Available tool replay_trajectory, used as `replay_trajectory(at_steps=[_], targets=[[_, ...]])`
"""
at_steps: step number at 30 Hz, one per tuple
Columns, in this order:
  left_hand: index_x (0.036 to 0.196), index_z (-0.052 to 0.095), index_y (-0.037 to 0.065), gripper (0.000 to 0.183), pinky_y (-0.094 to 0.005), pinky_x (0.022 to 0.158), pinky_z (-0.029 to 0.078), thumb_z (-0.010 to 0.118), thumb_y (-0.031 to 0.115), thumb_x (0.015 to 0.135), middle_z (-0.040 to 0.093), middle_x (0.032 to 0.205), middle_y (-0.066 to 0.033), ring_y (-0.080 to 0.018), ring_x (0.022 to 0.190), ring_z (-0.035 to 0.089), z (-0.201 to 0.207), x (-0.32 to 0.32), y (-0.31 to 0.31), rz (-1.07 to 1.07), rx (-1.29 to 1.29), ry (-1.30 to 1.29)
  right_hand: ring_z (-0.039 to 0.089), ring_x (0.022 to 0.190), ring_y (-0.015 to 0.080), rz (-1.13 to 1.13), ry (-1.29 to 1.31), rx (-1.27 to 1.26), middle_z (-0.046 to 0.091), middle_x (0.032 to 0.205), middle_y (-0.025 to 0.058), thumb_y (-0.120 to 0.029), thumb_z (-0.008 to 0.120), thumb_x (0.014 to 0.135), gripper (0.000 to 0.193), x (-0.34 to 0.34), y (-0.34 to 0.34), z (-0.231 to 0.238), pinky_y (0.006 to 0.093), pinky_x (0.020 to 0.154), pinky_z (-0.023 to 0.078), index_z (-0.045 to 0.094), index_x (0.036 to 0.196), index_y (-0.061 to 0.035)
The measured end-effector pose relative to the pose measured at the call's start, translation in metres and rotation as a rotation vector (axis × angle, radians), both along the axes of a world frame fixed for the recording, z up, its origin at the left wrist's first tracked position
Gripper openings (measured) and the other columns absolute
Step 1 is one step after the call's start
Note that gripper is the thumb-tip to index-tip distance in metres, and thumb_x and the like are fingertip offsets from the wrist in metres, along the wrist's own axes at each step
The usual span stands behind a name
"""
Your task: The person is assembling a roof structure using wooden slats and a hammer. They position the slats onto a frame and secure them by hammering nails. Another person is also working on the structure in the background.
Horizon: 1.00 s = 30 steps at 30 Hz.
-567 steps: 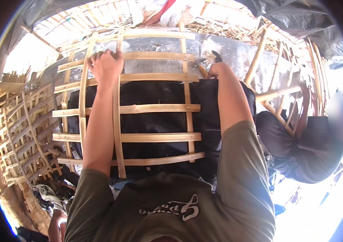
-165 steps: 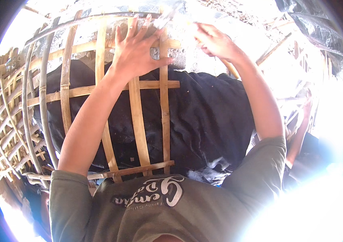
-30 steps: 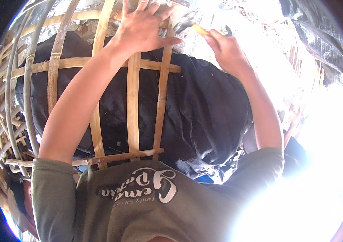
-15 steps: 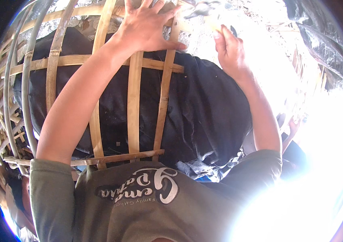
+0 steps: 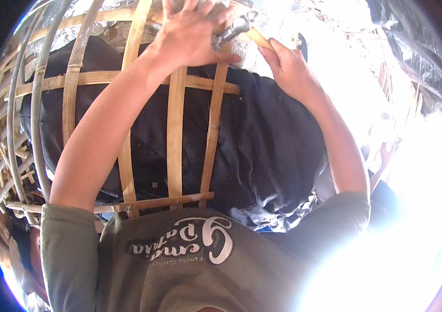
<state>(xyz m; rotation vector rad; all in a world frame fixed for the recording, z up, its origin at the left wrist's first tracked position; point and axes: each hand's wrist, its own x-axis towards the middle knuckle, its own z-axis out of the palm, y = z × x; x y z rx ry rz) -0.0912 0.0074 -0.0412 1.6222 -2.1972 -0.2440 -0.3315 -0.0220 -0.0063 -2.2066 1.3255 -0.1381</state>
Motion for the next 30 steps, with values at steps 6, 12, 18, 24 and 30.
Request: replay_trajectory(at_steps=[6,12,18,24,30], targets=[[0.150,0.044,0.019,0.103,-0.0752,0.112,0.008,0.055,0.087,0.072,0.033,0.159,-0.0122,-0.0346,0.151,0.018,-0.008,0.002,0.005,0.085,-0.005,-0.279,0.062,0.070,0.0359,-0.138,-0.048,-0.023,0.060,0.076,0.0203,-0.026,0.053,0.102,0.027,0.004,0.012,0.020,0.0411,0.066,0.048,0.058,0.102,0.0007],[0.159,0.019,0.021,0.102,-0.0718,0.115,0.003,0.042,0.084,0.082,0.020,0.163,-0.0118,-0.0345,0.152,0.008,0.006,-0.004,-0.001,-0.004,0.191,-0.335,0.064,0.075,0.0362,-0.205,-0.081,-0.353,0.064,0.086,0.0187,-0.019,0.061,0.095,0.019,-0.002,0.009,0.076,0.0387,0.072,0.051,0.056,0.100,-0.0007],[0.159,0.017,0.013,0.077,-0.0694,0.117,0.005,0.029,0.061,0.100,0.020,0.163,-0.0159,-0.0374,0.152,0.011,0.006,-0.003,0.004,0.072,0.187,-0.429,0.032,0.046,0.0029,-0.647,-1.061,0.348,0.038,0.068,-0.0048,-0.017,0.054,0.102,0.006,0.028,0.032,0.095,0.0194,0.039,0.025,0.052,0.098,-0.0122],[0.156,0.024,0.008,0.073,-0.0669,0.118,0.010,0.033,0.055,0.101,0.028,0.160,-0.0182,-0.0365,0.150,0.020,0.035,-0.005,0.018,0.043,0.112,-0.384,0.030,0.049,0.0034,-0.525,-1.611,0.698,0.035,0.067,-0.0068,-0.025,0.056,0.102,0.014,0.013,0.041,0.061,0.0188,0.043,0.027,0.054,0.095,-0.0121],[0.156,0.023,0.009,0.071,-0.0605,0.120,0.018,0.033,0.054,0.102,0.027,0.160,-0.0180,-0.0357,0.149,0.023,0.082,0.042,0.026,0.247,0.162,-0.388,0.052,0.067,0.0125,-0.840,-1.636,0.688,0.051,0.085,0.0007,-0.031,0.056,0.102,0.020,0.020,0.034,0.032,0.0237,0.056,0.046,0.051,0.100,-0.0121]])
